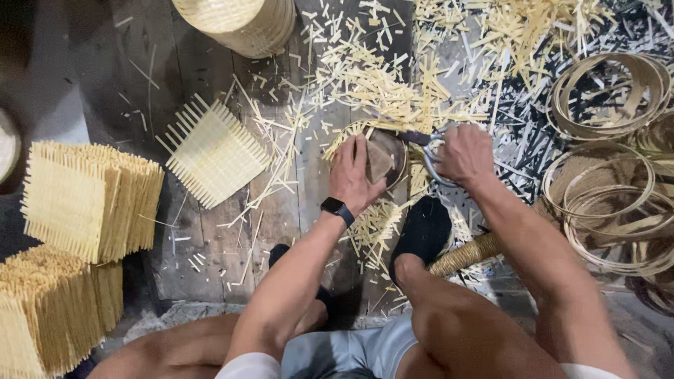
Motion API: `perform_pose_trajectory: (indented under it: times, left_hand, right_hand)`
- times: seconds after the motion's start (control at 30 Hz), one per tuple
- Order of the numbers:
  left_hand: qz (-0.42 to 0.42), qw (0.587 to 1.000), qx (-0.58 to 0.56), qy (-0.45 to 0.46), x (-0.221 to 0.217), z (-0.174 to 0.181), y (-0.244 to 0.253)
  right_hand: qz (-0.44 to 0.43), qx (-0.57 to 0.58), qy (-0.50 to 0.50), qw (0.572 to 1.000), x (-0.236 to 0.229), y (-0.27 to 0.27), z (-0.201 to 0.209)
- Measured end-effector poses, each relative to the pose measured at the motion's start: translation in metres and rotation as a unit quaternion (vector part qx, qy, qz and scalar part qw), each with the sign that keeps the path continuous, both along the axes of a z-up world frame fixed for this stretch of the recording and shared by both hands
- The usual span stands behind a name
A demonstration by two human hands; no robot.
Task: The person sits on the floor and weaves bamboo strips into a square mat. They place a circular bamboo frame on the mat, press it down, and use shears to trim the excess strips around the edge. The person repeats this process for multiple mats, stacking the finished pieces.
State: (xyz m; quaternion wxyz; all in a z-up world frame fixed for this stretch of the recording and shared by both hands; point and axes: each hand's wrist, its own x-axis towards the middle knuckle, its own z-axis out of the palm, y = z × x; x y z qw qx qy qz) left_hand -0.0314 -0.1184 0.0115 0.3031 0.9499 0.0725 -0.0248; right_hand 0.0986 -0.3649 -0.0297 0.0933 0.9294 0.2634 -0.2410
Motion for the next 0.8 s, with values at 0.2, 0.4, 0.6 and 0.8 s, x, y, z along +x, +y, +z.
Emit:
perform_pose_trajectory:
  times: [0.2,0.4,0.6,0.8]
  left_hand:
    - [-0.040,0.999,-0.023,0.012,0.004,0.009,0.017]
    - [-0.119,0.992,-0.038,0.029,0.014,0.021,0.028]
    - [0.149,0.983,-0.012,0.107,0.006,0.020,-0.009]
    - [0.142,0.986,-0.072,0.051,0.001,-0.002,-0.021]
  right_hand:
    - [0.018,0.005,0.026,1.000,0.005,0.001,0.003]
    - [0.041,-0.026,-0.006,0.999,0.004,0.004,-0.001]
    - [0.001,-0.009,0.064,0.998,0.005,-0.004,0.006]
    - [0.037,0.021,-0.041,0.998,0.003,-0.001,0.014]
